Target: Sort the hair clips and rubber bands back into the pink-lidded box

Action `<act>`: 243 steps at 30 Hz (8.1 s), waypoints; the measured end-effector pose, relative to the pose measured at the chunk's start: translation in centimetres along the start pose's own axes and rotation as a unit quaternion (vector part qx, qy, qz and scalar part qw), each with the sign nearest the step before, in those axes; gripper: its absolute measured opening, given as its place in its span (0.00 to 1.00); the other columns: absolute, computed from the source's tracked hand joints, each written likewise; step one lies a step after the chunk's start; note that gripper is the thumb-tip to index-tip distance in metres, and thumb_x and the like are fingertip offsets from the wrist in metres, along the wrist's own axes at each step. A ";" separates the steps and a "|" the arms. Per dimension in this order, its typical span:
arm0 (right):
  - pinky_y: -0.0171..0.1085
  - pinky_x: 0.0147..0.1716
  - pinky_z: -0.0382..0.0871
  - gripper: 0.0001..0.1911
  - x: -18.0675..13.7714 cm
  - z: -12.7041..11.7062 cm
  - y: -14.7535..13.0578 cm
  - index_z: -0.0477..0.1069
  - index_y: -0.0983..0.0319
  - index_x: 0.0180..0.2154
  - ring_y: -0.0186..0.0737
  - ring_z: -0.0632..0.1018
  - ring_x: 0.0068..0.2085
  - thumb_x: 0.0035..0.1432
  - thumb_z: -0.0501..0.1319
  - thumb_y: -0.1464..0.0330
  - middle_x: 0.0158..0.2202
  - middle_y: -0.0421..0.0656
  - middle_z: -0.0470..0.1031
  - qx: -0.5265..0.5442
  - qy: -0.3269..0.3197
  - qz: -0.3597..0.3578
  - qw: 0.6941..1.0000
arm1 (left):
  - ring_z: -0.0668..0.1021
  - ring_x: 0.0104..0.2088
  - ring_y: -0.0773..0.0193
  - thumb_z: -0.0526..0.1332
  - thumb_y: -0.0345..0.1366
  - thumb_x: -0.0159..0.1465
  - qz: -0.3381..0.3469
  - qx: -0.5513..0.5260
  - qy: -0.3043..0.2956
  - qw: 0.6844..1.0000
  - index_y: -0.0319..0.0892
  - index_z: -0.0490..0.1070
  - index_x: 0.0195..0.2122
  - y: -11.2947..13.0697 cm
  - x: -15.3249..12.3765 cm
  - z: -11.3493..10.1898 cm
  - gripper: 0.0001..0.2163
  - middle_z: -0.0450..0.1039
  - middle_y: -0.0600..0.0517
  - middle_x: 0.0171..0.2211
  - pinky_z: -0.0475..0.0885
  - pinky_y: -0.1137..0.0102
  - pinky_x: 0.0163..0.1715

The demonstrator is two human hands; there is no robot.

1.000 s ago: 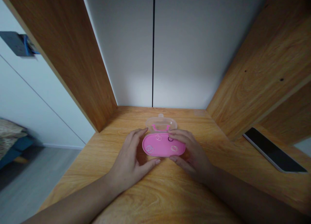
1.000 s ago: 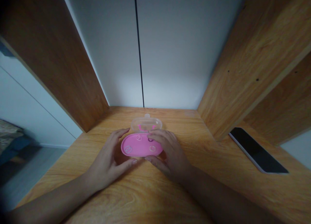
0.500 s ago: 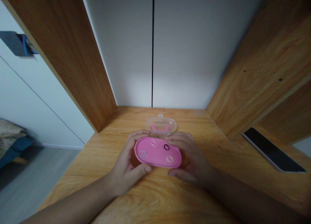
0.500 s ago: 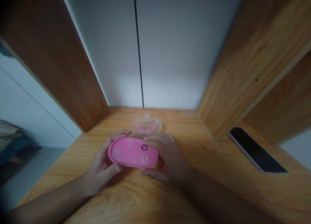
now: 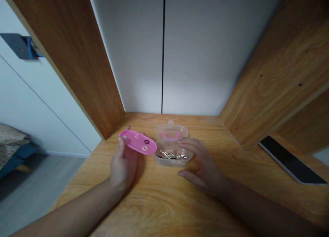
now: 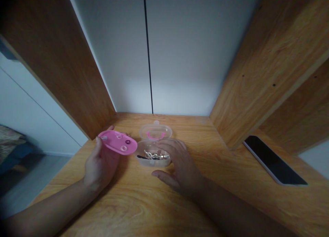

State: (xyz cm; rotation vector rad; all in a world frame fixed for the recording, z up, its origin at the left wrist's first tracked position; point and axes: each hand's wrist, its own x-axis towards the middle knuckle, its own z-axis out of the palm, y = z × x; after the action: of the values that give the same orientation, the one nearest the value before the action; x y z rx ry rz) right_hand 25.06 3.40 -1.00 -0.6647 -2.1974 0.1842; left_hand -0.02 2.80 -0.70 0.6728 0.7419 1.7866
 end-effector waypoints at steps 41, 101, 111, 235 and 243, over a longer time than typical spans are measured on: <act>0.53 0.55 0.64 0.10 0.7 0.1 -0.5 0.73 0.56 0.45 0.51 0.72 0.58 0.63 0.62 0.72 0.55 0.47 0.74 -0.071 -0.047 -0.001 0.996 | 0.81 0.32 0.63 0.58 0.51 0.65 0.024 0.102 0.074 0.992 0.44 0.67 0.61 0.4 0.5 -0.1 0.26 0.79 0.51 0.36 0.77 0.68 0.35; 0.55 0.55 0.67 0.07 0.3 0.5 -0.1 0.74 0.56 0.42 0.53 0.72 0.58 0.64 0.61 0.72 0.54 0.48 0.73 -0.121 0.005 0.045 0.992 | 0.74 0.52 0.45 0.55 0.46 0.70 0.212 0.251 -0.353 0.876 0.50 0.62 0.64 0.7 -3.6 -1.5 0.22 0.68 0.41 0.54 0.71 0.50 0.53; 0.56 0.54 0.67 0.07 0.2 0.6 0.1 0.74 0.56 0.43 0.53 0.72 0.58 0.64 0.61 0.73 0.54 0.49 0.73 -0.129 0.011 0.051 0.990 | 0.74 0.52 0.47 0.49 0.45 0.73 0.187 0.315 -0.410 0.835 0.48 0.65 0.63 0.8 -2.7 -1.1 0.20 0.71 0.41 0.52 0.69 0.53 0.53; 0.57 0.56 0.71 0.08 0.7 0.7 0.4 0.79 0.56 0.42 0.53 0.72 0.58 0.64 0.62 0.71 0.53 0.48 0.74 -0.108 0.021 0.071 0.991 | 0.76 0.42 0.43 0.59 0.44 0.66 0.300 0.763 -0.271 0.505 0.45 0.75 0.35 1.3 -0.9 -0.3 0.10 0.79 0.46 0.32 0.56 0.35 0.58; 0.57 0.60 0.68 0.15 0.7 0.6 0.1 0.73 0.55 0.51 0.53 0.70 0.61 0.62 0.63 0.71 0.55 0.49 0.72 -0.069 0.021 0.080 0.994 | 0.75 0.47 0.40 0.61 0.42 0.63 0.301 0.766 -0.226 0.521 0.43 0.75 0.42 1.0 -0.6 -0.7 0.11 0.77 0.40 0.42 0.60 0.38 0.58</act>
State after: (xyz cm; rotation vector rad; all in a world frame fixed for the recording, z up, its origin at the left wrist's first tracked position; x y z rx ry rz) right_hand 24.33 3.88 -0.98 -0.9146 -2.1297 0.1012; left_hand -0.91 1.82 -0.47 2.7052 1.7781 0.8189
